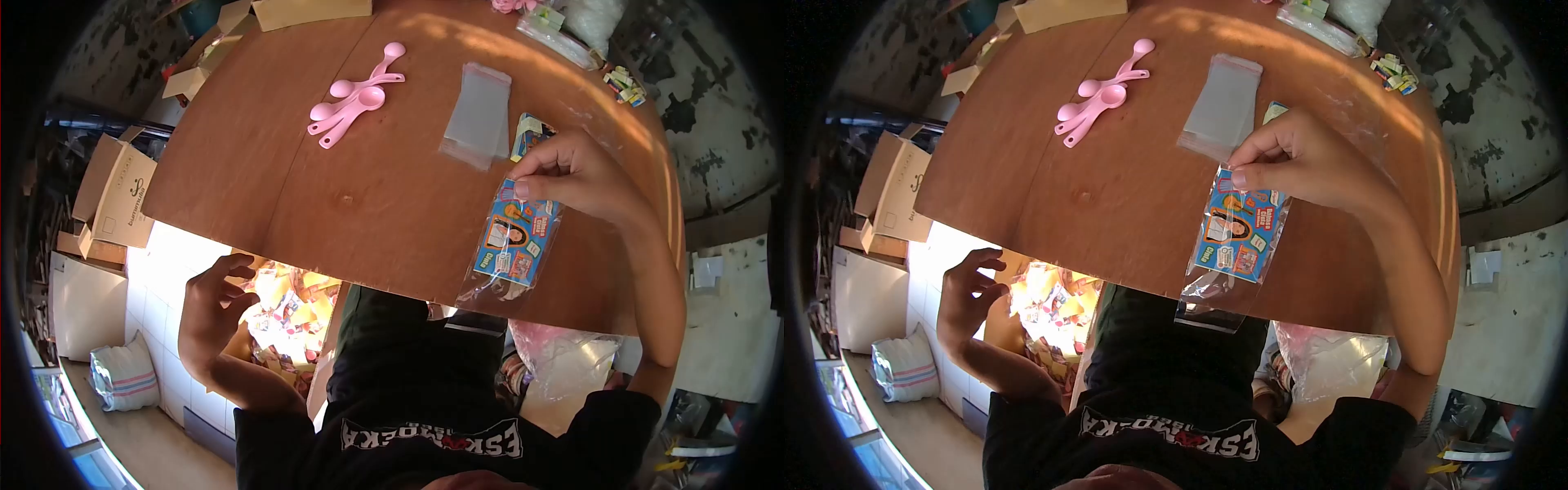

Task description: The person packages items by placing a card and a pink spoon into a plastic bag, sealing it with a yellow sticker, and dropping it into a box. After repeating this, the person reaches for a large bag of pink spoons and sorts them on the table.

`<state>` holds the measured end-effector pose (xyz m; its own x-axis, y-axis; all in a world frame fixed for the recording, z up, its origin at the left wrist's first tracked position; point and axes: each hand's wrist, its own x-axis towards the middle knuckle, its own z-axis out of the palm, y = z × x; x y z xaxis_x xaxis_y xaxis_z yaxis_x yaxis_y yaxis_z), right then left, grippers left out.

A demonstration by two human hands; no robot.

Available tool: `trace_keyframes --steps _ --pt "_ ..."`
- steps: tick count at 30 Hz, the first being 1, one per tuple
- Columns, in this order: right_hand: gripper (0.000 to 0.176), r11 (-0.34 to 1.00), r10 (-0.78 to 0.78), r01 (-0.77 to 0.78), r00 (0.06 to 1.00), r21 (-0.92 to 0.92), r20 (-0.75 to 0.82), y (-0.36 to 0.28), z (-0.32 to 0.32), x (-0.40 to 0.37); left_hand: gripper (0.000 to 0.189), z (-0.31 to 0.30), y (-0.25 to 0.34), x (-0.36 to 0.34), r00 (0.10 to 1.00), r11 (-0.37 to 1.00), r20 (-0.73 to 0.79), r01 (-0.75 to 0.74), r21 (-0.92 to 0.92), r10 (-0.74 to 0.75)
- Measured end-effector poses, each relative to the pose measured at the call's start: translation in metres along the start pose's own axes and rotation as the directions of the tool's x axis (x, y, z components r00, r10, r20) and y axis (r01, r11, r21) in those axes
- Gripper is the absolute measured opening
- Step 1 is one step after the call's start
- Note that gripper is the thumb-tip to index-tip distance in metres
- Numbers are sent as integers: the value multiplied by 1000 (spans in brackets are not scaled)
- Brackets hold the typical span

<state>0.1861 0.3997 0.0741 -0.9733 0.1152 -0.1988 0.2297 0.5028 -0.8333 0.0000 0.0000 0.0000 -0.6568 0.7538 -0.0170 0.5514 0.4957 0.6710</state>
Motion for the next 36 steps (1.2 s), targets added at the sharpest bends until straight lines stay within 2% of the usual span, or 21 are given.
trace_keyframes --steps 2,3,5,7,10,13,15,17,19,21,22,23,24,25,26,28,29,31,33,35,36 --pt "21 996 14 -15 1000 85 11 -1 -2 -1 38 -1 13 0 949 948 -1 314 -56 -315" --pt "21 997 1 -2 1000 83 4 0 4 8 38 -1 1 4 951 950 -13 307 -51 -308" --pt "20 998 -14 12 1000 69 24 -3 7 11 35 8 -9 4 991 993 -110 59 -100 -70" --pt "19 997 -31 27 998 75 54 -6 15 19 27 18 6 16 936 949 -223 -300 -94 274" --pt "18 993 -88 76 984 86 152 -17 36 33 46 56 23 34 930 729 -254 -367 -578 266" --pt "19 980 -189 165 948 111 256 -33 62 51 77 94 57 52 933 263 -36 -137 -955 358" --pt "20 970 -240 213 924 121 297 -42 71 63 72 114 59 62 871 -1 116 133 -991 477" --pt "20 971 -240 228 927 75 288 -49 74 75 63 118 68 65 810 -139 337 449 -883 479" --pt "23 934 -358 339 895 115 267 -38 72 97 52 119 64 70 820 -108 340 431 -896 461" --pt "28 978 -179 143 946 149 269 -40 62 117 44 123 58 74 835 -156 375 466 -871 404" --pt "31 966 -229 204 961 156 158 -39 61 127 39 122 59 74 845 -159 376 461 -873 380" --pt "27 926 -374 372 927 68 22 -24 64 144 39 121 61 73 848 -160 371 454 -876 378" --pt "25 819 -516 488 856 -303 -18 -14 61 161 39 121 65 74 875 -226 340 429 -875 343" --pt "24 589 -650 504 760 -632 0 -8 59 174 39 120 67 74 900 -290 312 400 -869 305" --pt "24 587 -653 507 757 -631 2 -1 61 185 39 121 64 75 900 -291 322 405 -867 294" --pt "24 246 -742 468 654 -849 145 4 68 201 40 120 62 77 906 -333 321 403 -852 275" --pt "24 245 -744 469 652 -848 146 7 70 209 41 120 63 78 911 -377 320 401 -835 260" --pt "21 47 -642 357 726 -933 246 7 74 216 43 116 67 83 923 -398 315 381 -835 222" --pt "21 51 -666 362 707 -931 238 9 72 215 50 115 69 88 943 -540 269 332 -773 195" --pt "21 55 -687 368 688 -928 232 9 67 211 50 111 73 94 950 -531 256 311 -788 178" --pt "20 178 -808 436 577 -882 122 10 63 206 50 109 74 98 957 -546 247 289 -787 151"
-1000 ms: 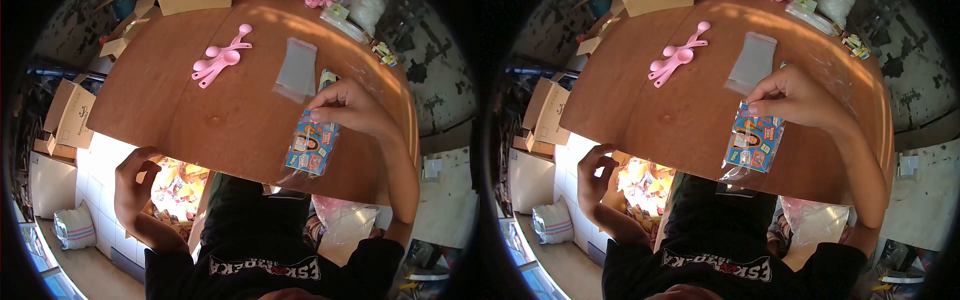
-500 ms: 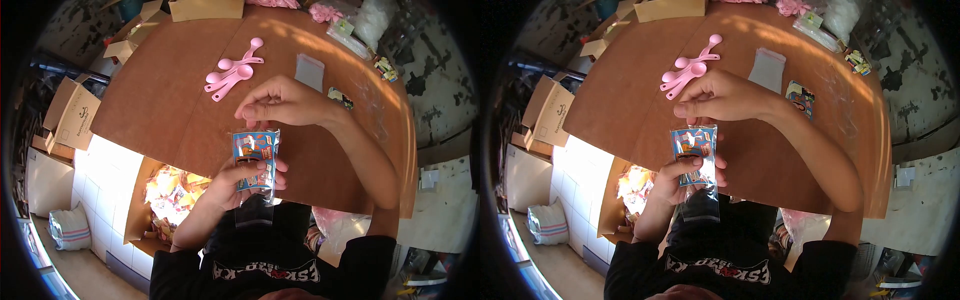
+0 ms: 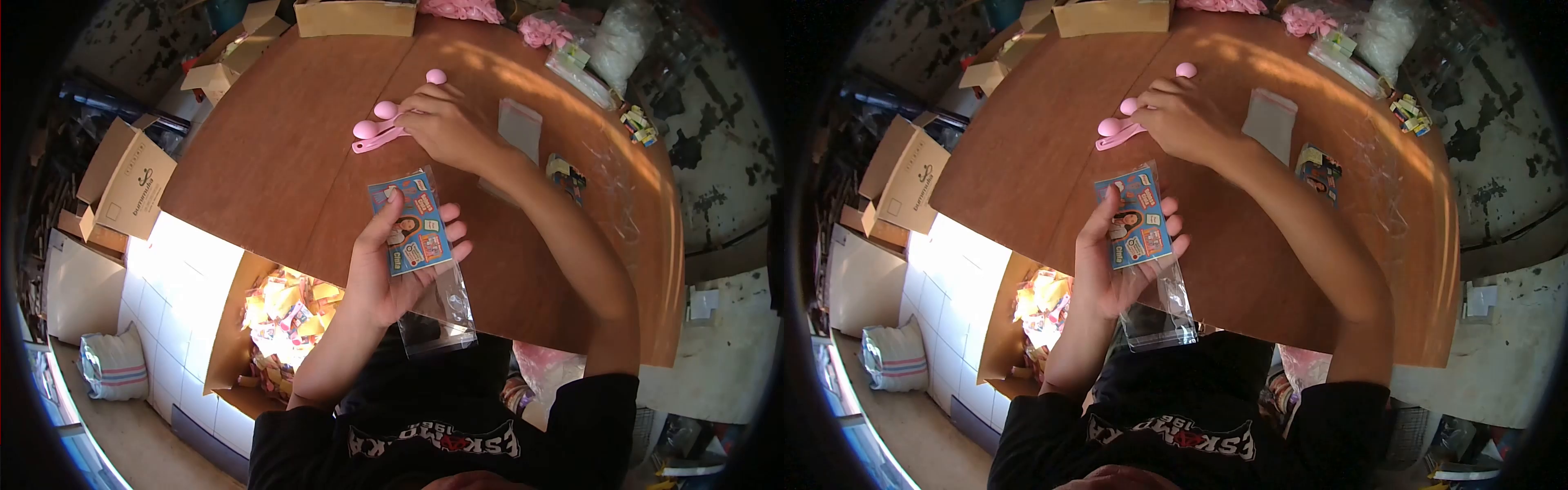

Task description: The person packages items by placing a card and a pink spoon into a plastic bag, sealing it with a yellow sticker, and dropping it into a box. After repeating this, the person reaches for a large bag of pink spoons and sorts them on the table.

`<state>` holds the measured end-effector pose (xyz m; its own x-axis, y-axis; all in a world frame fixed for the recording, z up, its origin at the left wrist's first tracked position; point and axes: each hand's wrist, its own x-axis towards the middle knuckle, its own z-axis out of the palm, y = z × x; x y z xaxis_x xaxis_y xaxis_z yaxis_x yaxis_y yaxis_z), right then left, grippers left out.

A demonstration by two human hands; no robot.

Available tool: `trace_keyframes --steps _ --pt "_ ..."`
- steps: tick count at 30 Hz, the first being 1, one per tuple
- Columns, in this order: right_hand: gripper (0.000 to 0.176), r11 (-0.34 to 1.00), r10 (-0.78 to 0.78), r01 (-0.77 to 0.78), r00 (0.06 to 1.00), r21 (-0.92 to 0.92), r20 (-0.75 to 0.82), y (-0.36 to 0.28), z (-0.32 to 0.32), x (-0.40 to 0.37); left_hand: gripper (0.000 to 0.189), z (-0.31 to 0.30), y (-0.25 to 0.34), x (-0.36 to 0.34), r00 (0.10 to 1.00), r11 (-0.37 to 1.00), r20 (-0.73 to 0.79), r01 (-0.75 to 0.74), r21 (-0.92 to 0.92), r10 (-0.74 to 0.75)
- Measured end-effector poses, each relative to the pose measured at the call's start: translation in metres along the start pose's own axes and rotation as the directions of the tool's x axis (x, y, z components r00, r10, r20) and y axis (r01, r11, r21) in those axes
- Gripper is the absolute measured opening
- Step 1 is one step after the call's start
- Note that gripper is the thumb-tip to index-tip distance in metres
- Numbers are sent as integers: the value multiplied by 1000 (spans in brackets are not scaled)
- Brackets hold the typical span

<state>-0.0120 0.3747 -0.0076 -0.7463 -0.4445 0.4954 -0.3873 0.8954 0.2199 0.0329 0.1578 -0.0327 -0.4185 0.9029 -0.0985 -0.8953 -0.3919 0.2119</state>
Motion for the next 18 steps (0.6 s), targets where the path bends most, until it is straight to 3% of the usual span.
trace_keyframes --steps 1,2,4,5,7,8,10,11,13,14,16,17,18 --pt "18 989 56 -29 981 146 -187 1 -6 -5 49 2 1 3 1000 1000 -19 -22 -14 22" --pt "18 988 58 -31 981 149 -182 2 -14 -15 48 6 1 5 998 999 -43 -42 -27 41" --pt "14 817 490 -423 868 392 -86 -10 -49 -32 46 4 2 12 997 997 -34 -66 -51 64" --pt "14 817 492 -426 867 388 -83 -12 -58 -45 45 2 2 16 996 993 -22 -90 -70 88" --pt "5 634 667 -510 741 581 -77 -15 -77 -71 42 4 0 22 994 992 -3 -112 -54 112" --pt "5 635 671 -517 737 575 -78 -21 -86 -85 41 6 -3 25 987 986 -35 -161 -53 159" --pt "6 453 806 -586 592 673 -27 -38 -104 -112 39 6 -9 30 965 965 -52 -258 -34 256" --pt "6 451 811 -593 584 667 -29 -48 -118 -122 39 9 -13 32 968 969 -50 -246 -35 245" --pt "13 -79 844 -662 354 745 404 -67 -147 -137 41 17 -23 34 907 917 -129 -396 57 400" --pt "13 -80 850 -664 344 743 399 -74 -153 -148 43 20 -27 35 896 904 -120 -421 73 427" --pt "20 -391 723 -497 356 775 592 -86 -159 -168 45 25 -34 36 889 894 -99 -442 74 448" --pt "20 -388 728 -495 352 777 588 -94 -161 -173 46 28 -36 37 874 877 -81 -474 75 479" --pt "23 -417 698 -410 426 811 575 -102 -162 -177 46 30 -39 36 876 879 -77 -470 75 475"
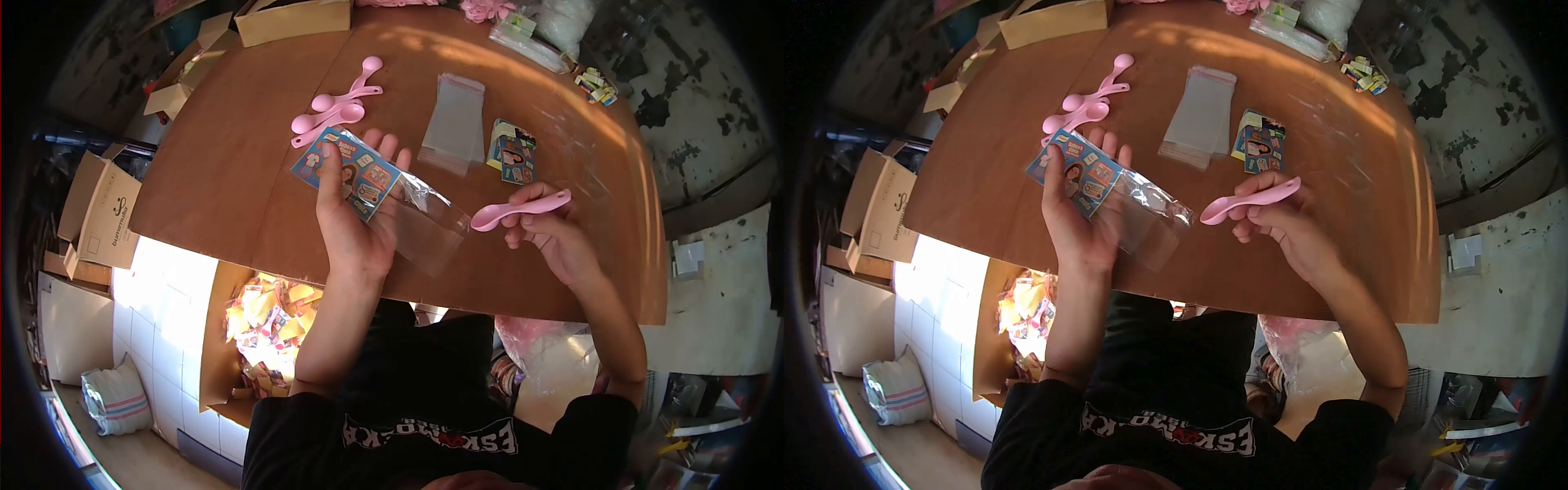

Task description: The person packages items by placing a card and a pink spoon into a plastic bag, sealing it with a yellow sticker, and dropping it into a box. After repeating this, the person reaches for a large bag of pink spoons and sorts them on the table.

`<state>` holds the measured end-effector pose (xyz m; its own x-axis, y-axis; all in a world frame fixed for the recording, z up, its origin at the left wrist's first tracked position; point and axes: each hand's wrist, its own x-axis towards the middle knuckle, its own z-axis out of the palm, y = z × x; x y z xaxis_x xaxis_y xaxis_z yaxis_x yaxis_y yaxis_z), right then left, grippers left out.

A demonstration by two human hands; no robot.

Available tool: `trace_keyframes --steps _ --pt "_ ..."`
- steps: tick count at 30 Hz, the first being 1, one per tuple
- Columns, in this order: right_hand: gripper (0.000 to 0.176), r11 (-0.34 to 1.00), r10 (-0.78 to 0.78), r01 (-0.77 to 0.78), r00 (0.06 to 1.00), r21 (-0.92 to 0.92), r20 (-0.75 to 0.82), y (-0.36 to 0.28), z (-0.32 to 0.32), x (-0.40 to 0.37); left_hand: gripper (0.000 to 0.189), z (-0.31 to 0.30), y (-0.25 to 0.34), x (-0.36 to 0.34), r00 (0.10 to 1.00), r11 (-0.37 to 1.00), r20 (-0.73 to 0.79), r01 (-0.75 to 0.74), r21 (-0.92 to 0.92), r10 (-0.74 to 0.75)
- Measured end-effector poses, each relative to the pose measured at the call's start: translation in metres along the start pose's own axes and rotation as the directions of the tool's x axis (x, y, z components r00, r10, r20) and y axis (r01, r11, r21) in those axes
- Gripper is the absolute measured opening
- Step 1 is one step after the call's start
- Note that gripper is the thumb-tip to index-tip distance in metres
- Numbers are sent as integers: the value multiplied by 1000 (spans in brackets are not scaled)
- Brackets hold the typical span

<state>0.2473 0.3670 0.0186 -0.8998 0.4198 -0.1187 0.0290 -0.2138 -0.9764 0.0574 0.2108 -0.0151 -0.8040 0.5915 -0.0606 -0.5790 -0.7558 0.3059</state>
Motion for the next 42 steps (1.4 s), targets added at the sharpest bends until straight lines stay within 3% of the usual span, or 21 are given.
trace_keyframes --steps 1,2,6,10,12,16,18,23,32,35,37,42 --pt "26 995 -36 29 997 93 75 3 0 -5 52 2 -1 -2 1000 1000 8 -11 11 11" --pt "44 999 -30 29 993 16 114 5 -2 -8 58 4 -2 -3 1000 999 17 -23 22 23" --pt "57 992 -68 48 981 115 179 8 7 -14 59 3 -2 -4 995 997 89 -61 55 56" --pt "54 989 -80 61 987 133 139 17 19 -6 57 6 -1 -9 990 993 115 -89 80 79" --pt "44 1000 -6 5 998 -17 -70 16 35 0 56 8 -2 -11 989 992 117 -97 85 86" --pt "42 997 -30 40 989 68 -142 15 57 10 52 8 -3 -15 990 988 110 -105 114 92" --pt "41 996 -77 81 987 26 -139 17 58 14 51 5 -3 -17 991 989 101 -95 113 84" --pt "41 994 -101 95 982 -47 -162 8 56 18 77 -6 -2 -17 950 905 215 -286 316 225" --pt "42 993 -114 118 978 9 -173 3 51 14 72 -6 -11 -19 935 889 211 -340 307 284" --pt "36 994 -90 97 985 43 -145 6 47 11 74 -8 -12 -19 925 879 240 -361 311 295" --pt "35 974 -7 18 999 226 -51 7 46 10 74 -8 -13 -19 920 866 241 -378 327 310" --pt "29 947 -34 22 999 320 31 16 47 15 75 -5 -15 -22 928 887 226 -354 296 296"
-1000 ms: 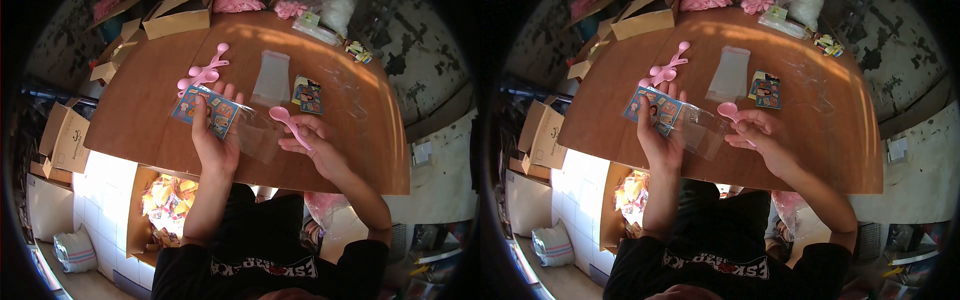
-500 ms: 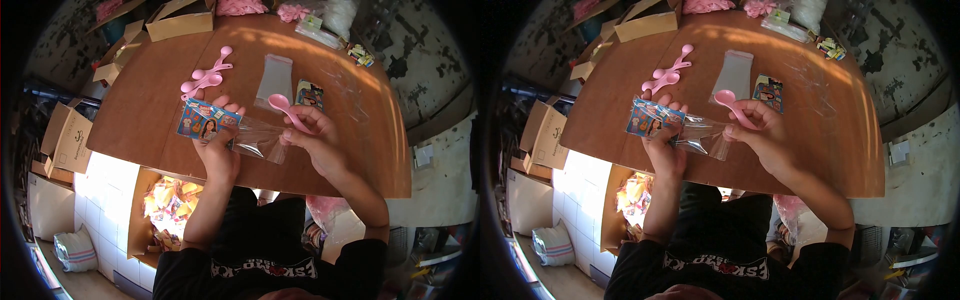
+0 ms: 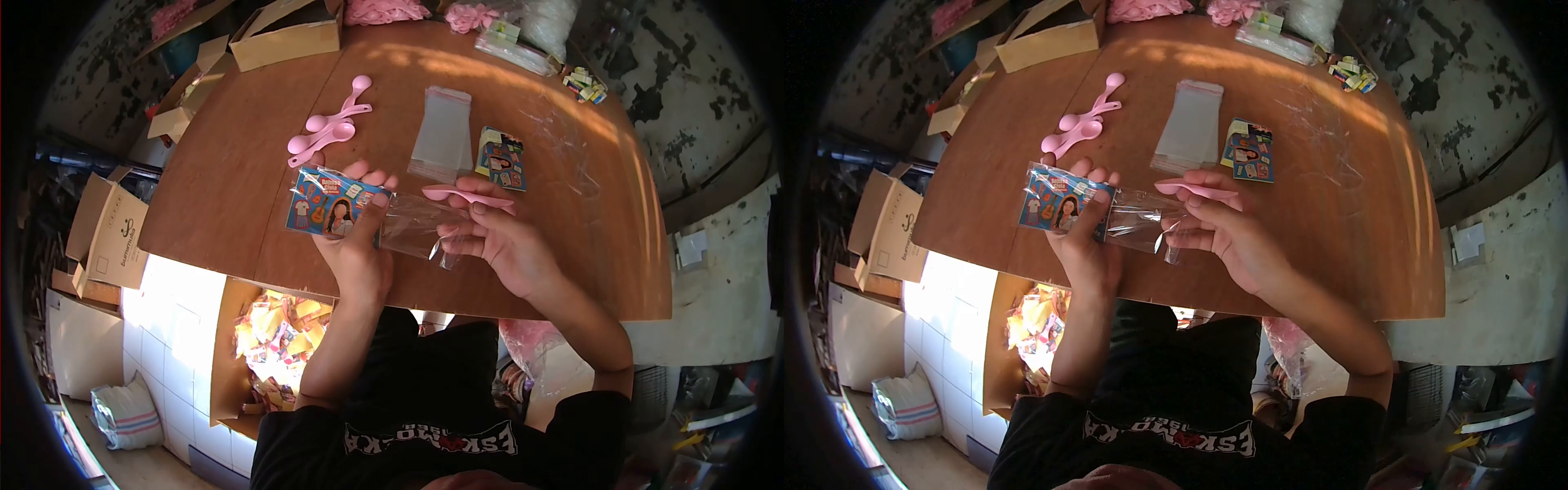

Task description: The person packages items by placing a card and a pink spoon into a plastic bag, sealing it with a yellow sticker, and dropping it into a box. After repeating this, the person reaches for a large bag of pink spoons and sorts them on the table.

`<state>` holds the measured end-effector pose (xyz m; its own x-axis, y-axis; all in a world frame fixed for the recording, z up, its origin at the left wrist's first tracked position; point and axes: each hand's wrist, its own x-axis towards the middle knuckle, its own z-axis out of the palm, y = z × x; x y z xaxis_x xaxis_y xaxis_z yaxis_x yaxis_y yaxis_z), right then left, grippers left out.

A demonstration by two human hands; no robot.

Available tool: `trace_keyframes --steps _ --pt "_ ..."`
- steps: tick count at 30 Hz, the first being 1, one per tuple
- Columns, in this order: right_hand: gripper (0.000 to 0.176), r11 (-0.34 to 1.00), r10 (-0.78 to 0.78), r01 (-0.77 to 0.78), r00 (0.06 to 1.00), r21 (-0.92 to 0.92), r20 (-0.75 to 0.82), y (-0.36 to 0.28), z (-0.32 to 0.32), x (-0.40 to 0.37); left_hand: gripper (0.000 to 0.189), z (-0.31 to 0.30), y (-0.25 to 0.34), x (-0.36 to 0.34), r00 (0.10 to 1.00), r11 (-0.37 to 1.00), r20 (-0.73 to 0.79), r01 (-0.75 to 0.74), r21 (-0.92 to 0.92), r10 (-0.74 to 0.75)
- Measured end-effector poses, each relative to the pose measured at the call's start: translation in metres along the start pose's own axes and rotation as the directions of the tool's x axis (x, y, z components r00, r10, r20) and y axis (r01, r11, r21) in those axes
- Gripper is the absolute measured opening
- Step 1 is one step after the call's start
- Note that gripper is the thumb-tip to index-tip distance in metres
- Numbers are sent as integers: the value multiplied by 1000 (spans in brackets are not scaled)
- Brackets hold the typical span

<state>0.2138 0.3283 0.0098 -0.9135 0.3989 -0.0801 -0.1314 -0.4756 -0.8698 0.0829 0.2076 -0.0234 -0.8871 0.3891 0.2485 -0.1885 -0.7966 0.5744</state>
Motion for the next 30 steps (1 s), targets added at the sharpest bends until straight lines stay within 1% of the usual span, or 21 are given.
trace_keyframes --steps 1,2,4,5,7,8,10,15,17,18,20,22,23,25,27,29,30 --pt "28 999 -3 1 999 47 47 0 -1 1 75 0 -1 0 1000 1000 2 -5 3 5" --pt "28 999 -3 1 999 47 48 0 0 0 75 0 -1 0 1000 1000 3 -11 6 11" --pt "30 997 4 -3 1000 78 -12 -1 3 -4 75 0 0 -1 1000 1000 9 -18 7 18" --pt "30 997 4 -3 1000 78 -11 -1 3 -4 75 0 0 -1 1000 1000 14 -25 8 25" --pt "33 997 -4 0 999 80 43 -1 2 -5 75 0 1 -2 1000 1000 12 -24 13 24" --pt "33 997 -3 -1 999 80 42 0 2 -5 75 1 1 -2 1000 1000 11 -22 17 22" --pt "36 984 -4 -18 992 177 124 2 0 -3 75 1 1 -4 999 1000 22 -24 14 24" --pt "40 987 -31 14 995 163 99 7 5 -1 74 2 0 -5 999 999 26 -24 22 23" --pt "41 988 -34 20 995 151 95 7 5 0 71 2 2 -5 999 1000 37 0 -24 1" --pt "42 992 -21 9 995 123 94 6 4 1 71 2 3 -4 999 1000 37 0 -24 1" --pt "44 995 -5 -4 996 96 93 6 3 0 68 1 7 -2 997 986 -4 82 -147 -83" --pt "46 977 63 -77 995 -199 -77 4 -2 -4 66 -3 10 3 995 983 -25 90 -162 -96" --pt "46 976 68 -82 995 -200 -72 2 -5 -7 65 -6 12 6 993 979 -44 98 -180 -108" --pt "46 941 123 -125 992 -314 -27 -4 -11 -16 61 -7 17 10 988 975 -91 105 -195 -125" --pt "48 923 162 -156 987 -352 -13 -10 -12 -27 57 -10 20 15 979 968 -134 124 -218 -156" --pt "54 913 260 -241 965 -328 15 -12 -17 -37 56 -13 20 18 982 972 -135 104 -212 -134" --pt "57 916 264 -241 964 -321 28 -11 -19 -40 54 -14 20 18 985 974 -127 91 -205 -119"
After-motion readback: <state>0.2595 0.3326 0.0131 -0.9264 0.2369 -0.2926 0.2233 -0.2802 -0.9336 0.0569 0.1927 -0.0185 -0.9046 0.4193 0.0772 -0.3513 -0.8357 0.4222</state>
